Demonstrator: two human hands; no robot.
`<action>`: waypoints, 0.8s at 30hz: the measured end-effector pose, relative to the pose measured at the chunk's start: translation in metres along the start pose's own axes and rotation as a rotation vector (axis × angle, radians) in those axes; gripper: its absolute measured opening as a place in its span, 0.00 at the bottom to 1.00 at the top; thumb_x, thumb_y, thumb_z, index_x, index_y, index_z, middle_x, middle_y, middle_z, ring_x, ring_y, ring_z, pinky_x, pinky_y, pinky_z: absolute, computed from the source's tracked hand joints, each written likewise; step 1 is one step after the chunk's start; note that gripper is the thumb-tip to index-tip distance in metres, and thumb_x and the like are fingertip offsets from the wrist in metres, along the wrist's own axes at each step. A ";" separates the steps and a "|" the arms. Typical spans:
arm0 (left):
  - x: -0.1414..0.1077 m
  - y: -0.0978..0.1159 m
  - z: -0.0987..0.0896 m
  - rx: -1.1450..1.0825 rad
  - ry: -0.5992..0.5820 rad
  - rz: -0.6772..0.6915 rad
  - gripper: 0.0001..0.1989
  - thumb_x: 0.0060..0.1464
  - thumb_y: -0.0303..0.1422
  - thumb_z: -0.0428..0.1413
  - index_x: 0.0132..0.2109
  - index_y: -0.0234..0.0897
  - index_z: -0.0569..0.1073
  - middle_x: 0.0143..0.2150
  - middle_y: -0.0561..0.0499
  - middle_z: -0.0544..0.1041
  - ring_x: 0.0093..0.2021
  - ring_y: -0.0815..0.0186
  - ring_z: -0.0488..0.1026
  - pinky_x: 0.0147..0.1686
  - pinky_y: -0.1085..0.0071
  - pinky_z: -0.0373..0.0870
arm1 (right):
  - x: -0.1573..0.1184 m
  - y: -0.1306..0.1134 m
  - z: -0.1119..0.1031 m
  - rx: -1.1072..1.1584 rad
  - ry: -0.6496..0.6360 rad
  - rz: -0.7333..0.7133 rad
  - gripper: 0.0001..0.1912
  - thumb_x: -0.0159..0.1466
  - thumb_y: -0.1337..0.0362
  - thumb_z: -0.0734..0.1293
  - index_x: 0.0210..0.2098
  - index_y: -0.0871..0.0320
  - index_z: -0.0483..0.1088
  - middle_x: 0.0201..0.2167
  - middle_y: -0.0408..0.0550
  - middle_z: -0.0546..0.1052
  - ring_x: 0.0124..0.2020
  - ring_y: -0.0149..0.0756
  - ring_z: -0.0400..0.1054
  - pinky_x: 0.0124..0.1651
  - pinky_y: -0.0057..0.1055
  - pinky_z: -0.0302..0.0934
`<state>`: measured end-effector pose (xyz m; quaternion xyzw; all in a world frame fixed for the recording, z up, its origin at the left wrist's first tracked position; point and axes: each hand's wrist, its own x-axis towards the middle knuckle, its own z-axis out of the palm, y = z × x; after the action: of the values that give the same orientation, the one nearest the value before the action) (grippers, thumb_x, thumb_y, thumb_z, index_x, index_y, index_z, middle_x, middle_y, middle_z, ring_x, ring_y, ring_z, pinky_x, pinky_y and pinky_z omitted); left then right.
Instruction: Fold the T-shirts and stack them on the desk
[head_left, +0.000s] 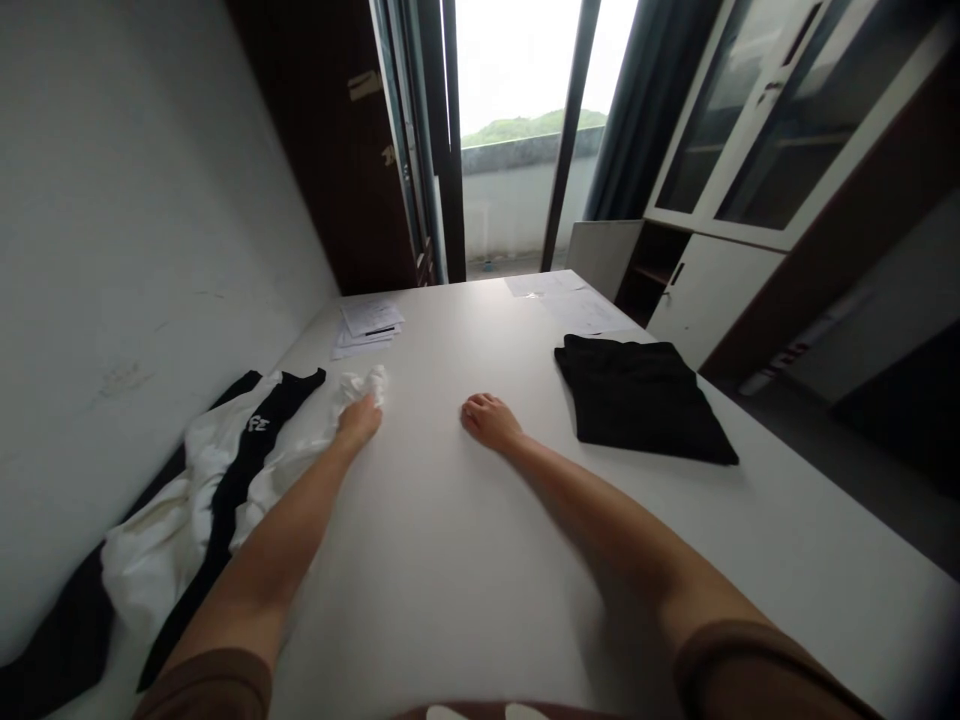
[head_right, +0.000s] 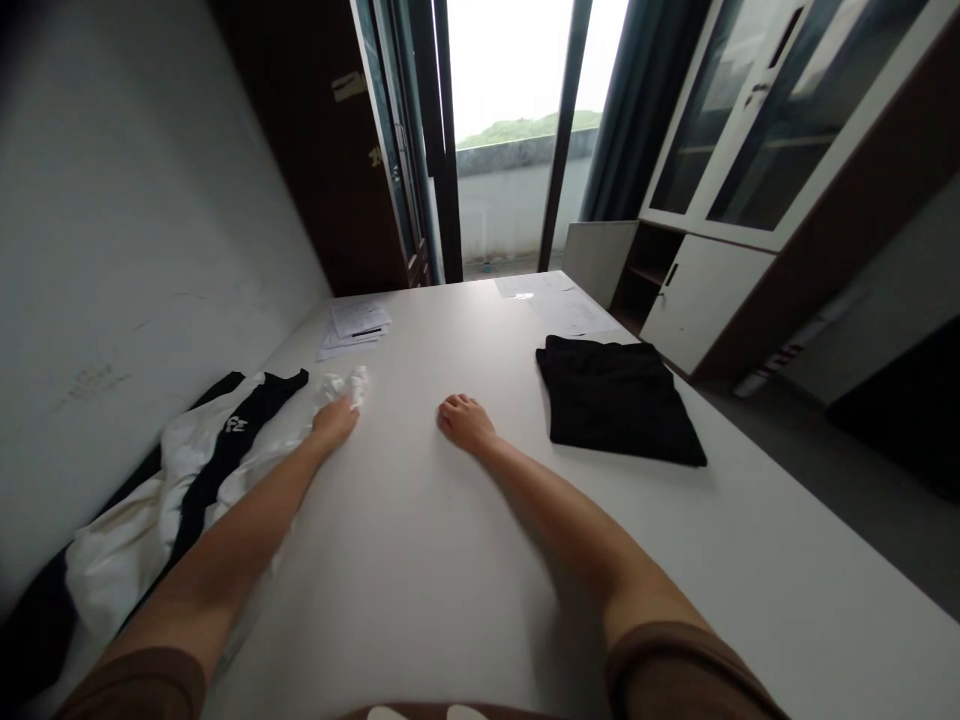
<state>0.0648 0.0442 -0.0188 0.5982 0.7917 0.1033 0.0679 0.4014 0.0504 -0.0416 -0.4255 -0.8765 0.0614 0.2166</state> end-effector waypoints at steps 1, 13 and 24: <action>0.000 0.026 0.008 -0.080 -0.009 0.044 0.12 0.59 0.37 0.56 0.47 0.37 0.76 0.44 0.34 0.81 0.50 0.43 0.77 0.50 0.55 0.67 | 0.010 0.000 0.004 0.027 0.011 0.047 0.15 0.73 0.58 0.61 0.48 0.56 0.77 0.51 0.55 0.77 0.55 0.44 0.66 0.59 0.37 0.56; -0.047 0.195 0.059 -0.650 -0.246 0.521 0.13 0.56 0.28 0.53 0.43 0.37 0.81 0.42 0.44 0.82 0.45 0.55 0.76 0.51 0.62 0.68 | 0.053 0.056 0.021 0.737 0.343 0.566 0.16 0.63 0.58 0.69 0.51 0.52 0.75 0.36 0.43 0.79 0.36 0.35 0.71 0.43 0.30 0.63; -0.028 0.093 0.057 -0.173 0.167 0.434 0.07 0.58 0.35 0.58 0.42 0.37 0.77 0.50 0.39 0.75 0.55 0.52 0.69 0.59 0.58 0.62 | 0.054 0.054 0.032 0.954 0.458 0.463 0.19 0.57 0.61 0.69 0.50 0.51 0.74 0.26 0.37 0.68 0.30 0.33 0.62 0.38 0.29 0.59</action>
<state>0.1728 0.0463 -0.0521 0.7356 0.6358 0.2320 0.0295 0.3968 0.1288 -0.0683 -0.4638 -0.5666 0.4020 0.5498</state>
